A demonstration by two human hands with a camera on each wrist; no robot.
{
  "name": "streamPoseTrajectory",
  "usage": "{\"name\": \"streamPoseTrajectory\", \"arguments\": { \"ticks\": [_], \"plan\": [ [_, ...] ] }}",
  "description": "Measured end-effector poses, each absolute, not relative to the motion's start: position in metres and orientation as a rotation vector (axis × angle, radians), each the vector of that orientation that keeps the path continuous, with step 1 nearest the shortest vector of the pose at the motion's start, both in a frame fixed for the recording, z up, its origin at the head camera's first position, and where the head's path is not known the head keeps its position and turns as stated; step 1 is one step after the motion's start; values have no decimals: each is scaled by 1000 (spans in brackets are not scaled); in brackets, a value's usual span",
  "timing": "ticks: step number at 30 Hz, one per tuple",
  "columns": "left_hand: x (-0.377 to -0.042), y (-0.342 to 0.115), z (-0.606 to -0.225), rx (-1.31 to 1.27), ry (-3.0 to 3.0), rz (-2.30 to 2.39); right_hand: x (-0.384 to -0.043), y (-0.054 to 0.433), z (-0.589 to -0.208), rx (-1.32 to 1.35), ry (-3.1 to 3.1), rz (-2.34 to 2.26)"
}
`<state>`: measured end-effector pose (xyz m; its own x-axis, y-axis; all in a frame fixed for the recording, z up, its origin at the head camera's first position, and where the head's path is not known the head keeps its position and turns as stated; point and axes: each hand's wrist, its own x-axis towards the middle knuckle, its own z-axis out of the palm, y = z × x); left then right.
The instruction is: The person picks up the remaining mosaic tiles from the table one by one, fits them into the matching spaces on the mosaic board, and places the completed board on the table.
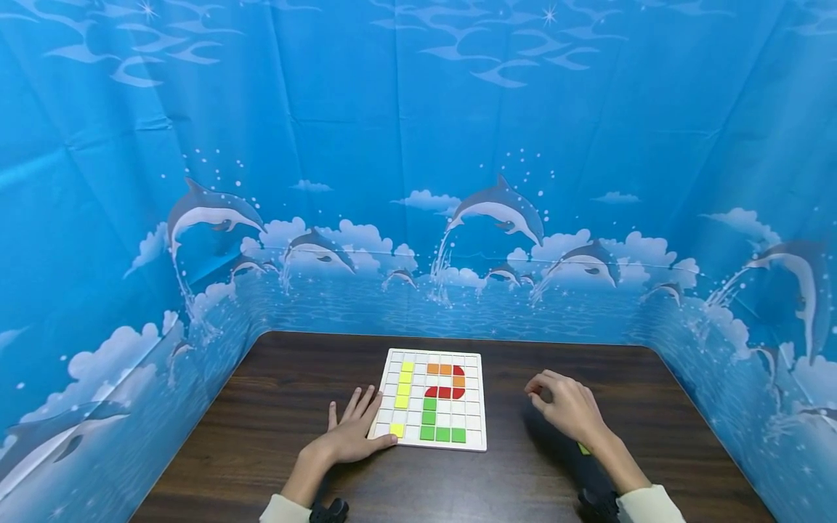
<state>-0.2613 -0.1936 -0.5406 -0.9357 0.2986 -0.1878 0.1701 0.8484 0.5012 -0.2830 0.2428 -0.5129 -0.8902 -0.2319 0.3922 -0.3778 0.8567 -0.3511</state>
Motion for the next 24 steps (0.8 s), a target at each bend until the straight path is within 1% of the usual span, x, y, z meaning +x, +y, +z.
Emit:
{"name": "streamPoseTrajectory", "arguments": {
  "ticks": [6,17,24],
  "plan": [
    [-265,-197,-552,388,2779,754,-268,268,-517,401,-2708,589],
    [-269,-198,-556,352,2810,711,-247,303,-520,262,-2817,604],
    [-261,-193,-539,345,2782,677,-235,314,-524,179,-2951,620]
  ]
}}
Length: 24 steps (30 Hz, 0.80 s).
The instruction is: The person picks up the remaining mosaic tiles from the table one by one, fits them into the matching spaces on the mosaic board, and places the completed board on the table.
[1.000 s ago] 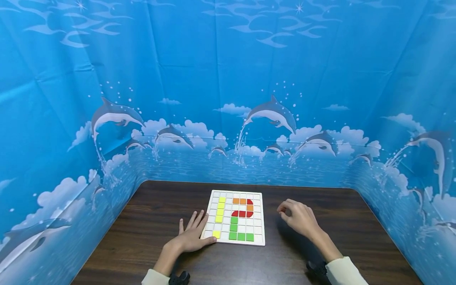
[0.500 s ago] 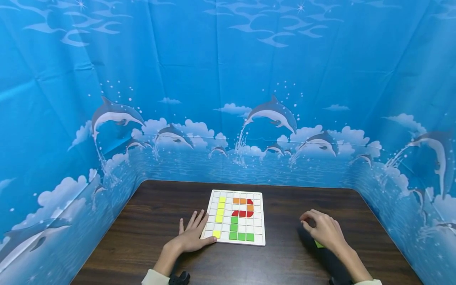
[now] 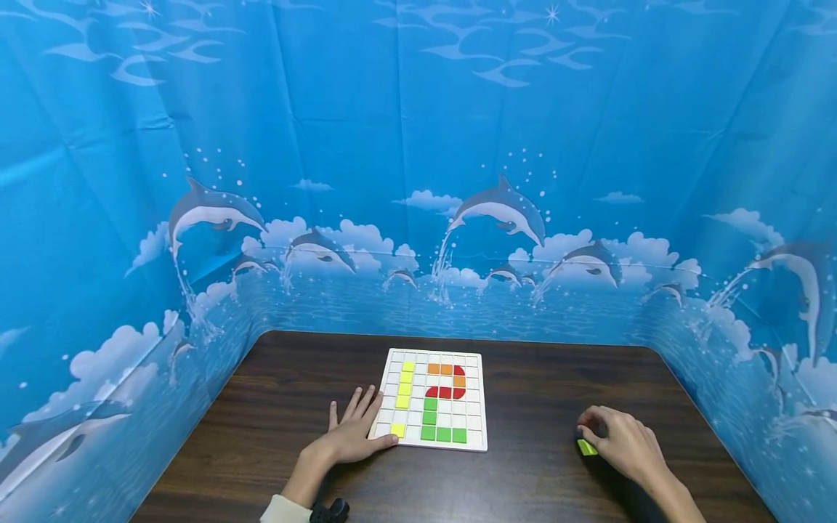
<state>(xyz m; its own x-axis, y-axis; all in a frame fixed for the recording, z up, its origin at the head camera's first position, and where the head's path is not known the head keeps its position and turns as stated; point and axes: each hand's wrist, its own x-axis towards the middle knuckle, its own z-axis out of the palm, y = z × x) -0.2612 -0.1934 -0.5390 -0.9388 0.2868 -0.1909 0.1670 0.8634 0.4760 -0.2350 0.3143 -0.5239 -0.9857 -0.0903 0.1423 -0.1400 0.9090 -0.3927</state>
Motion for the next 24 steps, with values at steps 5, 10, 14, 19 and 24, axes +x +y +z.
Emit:
{"name": "streamPoseTrajectory", "arguments": {
  "ticks": [5,10,14,19,24],
  "plan": [
    [-264,-197,-549,381,2779,735,-230,319,-527,152,-3022,632],
    [-266,-202,-561,398,2795,760,-228,320,-531,114,-3099,632],
    [-267,-201,-561,380,2800,725,-230,318,-533,99,-3131,604],
    [-261,-196,-546,355,2772,726,-231,315,-534,111,-3137,607],
    [-262,-195,-547,388,2777,754,-230,315,-533,158,-3101,601]
  ]
}}
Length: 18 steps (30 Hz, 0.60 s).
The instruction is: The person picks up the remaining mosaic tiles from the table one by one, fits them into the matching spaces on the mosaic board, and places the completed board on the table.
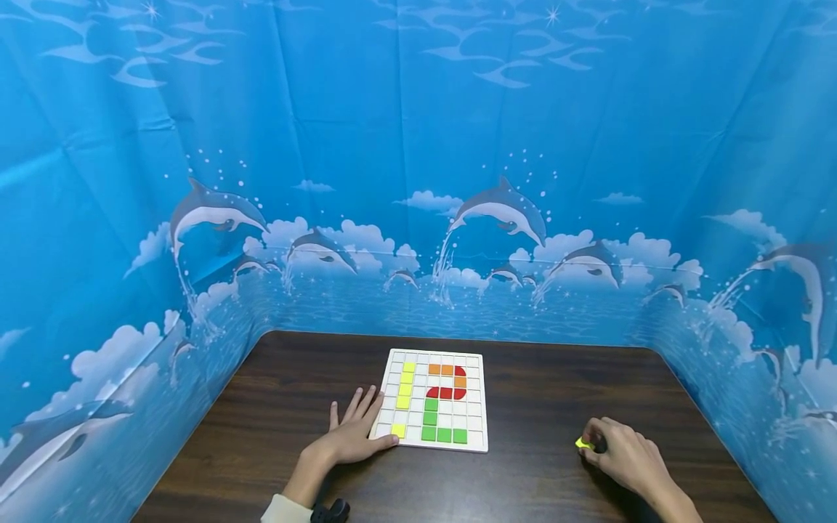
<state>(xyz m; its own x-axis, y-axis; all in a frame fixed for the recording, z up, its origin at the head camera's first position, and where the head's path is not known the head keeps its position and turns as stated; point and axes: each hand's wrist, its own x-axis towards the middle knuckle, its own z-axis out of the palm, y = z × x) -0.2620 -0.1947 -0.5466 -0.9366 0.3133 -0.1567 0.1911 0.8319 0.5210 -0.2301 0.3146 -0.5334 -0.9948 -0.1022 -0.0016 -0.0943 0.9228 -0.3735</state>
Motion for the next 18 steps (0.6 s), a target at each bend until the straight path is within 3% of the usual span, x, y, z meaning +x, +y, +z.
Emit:
{"name": "streamPoseTrajectory", "arguments": {
  "ticks": [7,18],
  "plan": [
    [-270,-199,-562,387,2809,731,-229,315,-532,-190,3096,-583],
    [-266,-197,-550,398,2779,749,-227,316,-534,-221,3122,-605]
  ]
}}
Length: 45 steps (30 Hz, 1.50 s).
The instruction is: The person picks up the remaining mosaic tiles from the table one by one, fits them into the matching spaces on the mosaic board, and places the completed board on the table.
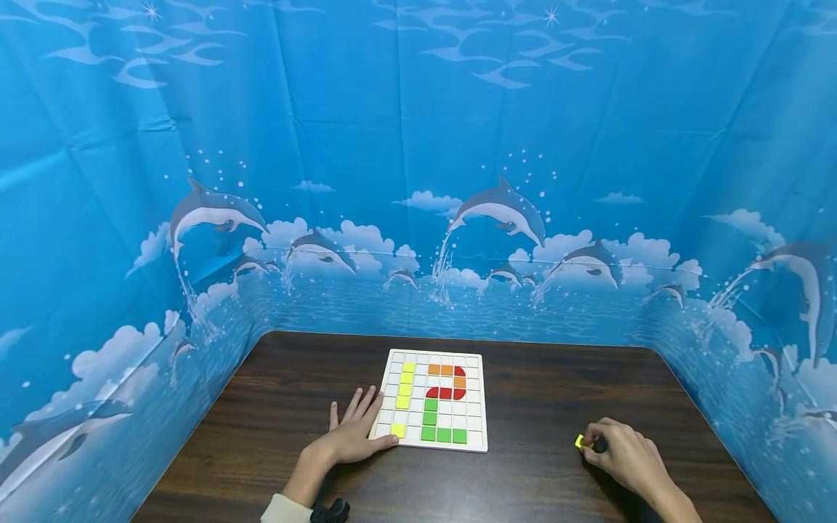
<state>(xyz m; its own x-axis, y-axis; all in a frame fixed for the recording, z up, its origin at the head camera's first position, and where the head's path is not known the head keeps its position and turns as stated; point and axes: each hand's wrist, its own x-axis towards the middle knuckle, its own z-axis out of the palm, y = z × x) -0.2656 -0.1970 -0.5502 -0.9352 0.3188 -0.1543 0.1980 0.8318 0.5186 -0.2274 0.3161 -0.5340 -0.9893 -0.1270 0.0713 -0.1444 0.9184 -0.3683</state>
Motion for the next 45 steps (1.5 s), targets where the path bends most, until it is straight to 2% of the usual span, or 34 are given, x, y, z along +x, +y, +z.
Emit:
{"name": "streamPoseTrajectory", "arguments": {
  "ticks": [8,15,25,36,45],
  "plan": [
    [-266,-199,-556,432,2768,777,-226,315,-536,227,-3007,595],
    [-262,-195,-544,359,2771,712,-228,312,-536,273,-2956,584],
    [-269,-200,-562,397,2804,733,-235,303,-530,323,-2946,617],
    [-260,-194,-538,374,2757,721,-241,290,-526,401,-2864,614],
    [-269,-201,-559,426,2783,759,-250,276,-523,462,-2822,613]
  ]
}}
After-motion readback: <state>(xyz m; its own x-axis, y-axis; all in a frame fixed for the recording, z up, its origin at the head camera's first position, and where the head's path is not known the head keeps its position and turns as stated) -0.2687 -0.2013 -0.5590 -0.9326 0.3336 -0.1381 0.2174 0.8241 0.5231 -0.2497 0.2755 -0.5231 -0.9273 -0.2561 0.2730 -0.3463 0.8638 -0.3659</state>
